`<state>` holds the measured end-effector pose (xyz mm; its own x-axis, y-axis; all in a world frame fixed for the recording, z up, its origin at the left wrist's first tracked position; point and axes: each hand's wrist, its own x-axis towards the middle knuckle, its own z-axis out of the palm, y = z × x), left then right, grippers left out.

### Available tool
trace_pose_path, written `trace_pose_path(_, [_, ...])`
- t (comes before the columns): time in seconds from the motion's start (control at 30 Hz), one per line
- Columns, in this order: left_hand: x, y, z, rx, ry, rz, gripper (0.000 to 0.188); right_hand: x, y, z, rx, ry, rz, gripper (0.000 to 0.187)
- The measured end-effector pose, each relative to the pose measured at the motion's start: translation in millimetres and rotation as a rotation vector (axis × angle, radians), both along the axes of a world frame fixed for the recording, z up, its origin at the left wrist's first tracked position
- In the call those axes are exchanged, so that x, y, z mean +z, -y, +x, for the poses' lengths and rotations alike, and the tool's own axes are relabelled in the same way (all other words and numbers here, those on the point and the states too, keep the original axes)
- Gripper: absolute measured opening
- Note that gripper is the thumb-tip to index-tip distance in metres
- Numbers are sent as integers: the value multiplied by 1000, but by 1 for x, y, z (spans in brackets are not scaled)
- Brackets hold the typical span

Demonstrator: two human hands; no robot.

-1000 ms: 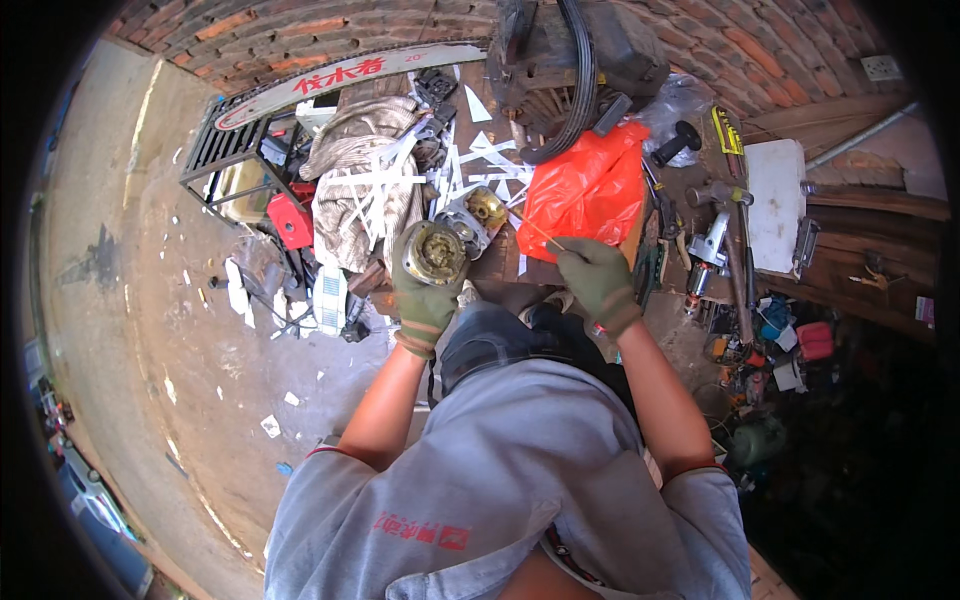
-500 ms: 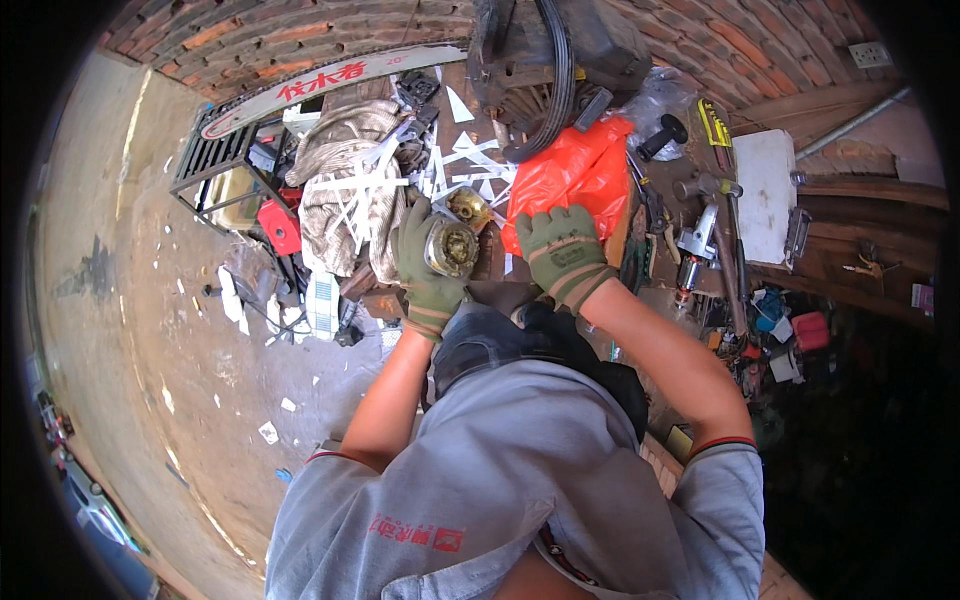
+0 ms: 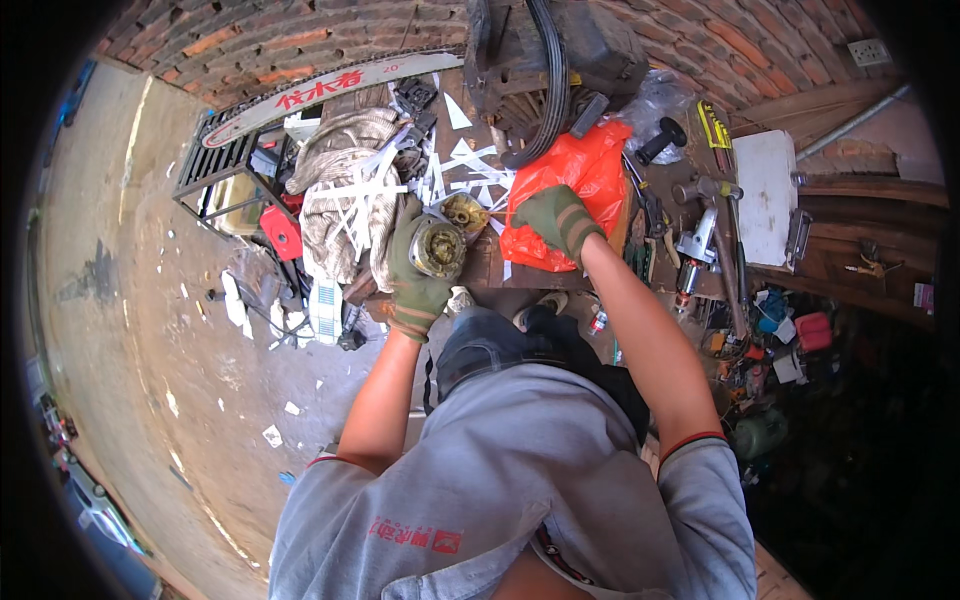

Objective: The person cleans a small metal housing with a stick, then assembles two metal housings together by hand, aligning and pressing them. The person handles the assembled unit and places it on the workbench.

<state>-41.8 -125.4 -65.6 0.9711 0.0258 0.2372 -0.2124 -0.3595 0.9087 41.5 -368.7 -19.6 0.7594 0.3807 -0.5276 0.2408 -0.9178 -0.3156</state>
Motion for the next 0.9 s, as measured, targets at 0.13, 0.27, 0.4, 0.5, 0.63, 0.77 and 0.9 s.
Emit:
trace_pose_path(0.13, [9,-1,-1,-4,100,139,81,-2,8,3,-508,-363,208,28])
trace_pose_path(0.27, [8,1,-3,-5,35,13,72,1,22,-3,-35,-43,64,26])
trace_pose_path(0.4, [10,0,-2,-2,19,11,70,-25,28,-17,-634,-97,416,28])
trace_pose_path(0.5, [8,-1,-4,15,-63,-50,74,14,8,-25,-625,-100,308,26])
trace_pose_path(0.63, [13,1,1,30,-10,-57,77,20,7,-48,-372,281,268,20])
trace_pose_path(0.77, [15,1,1,22,-2,-16,82,42,5,-57,-267,411,280,16])
trace_pose_path(0.9, [5,2,-2,15,-6,-11,83,41,1,-64,-274,420,216,14])
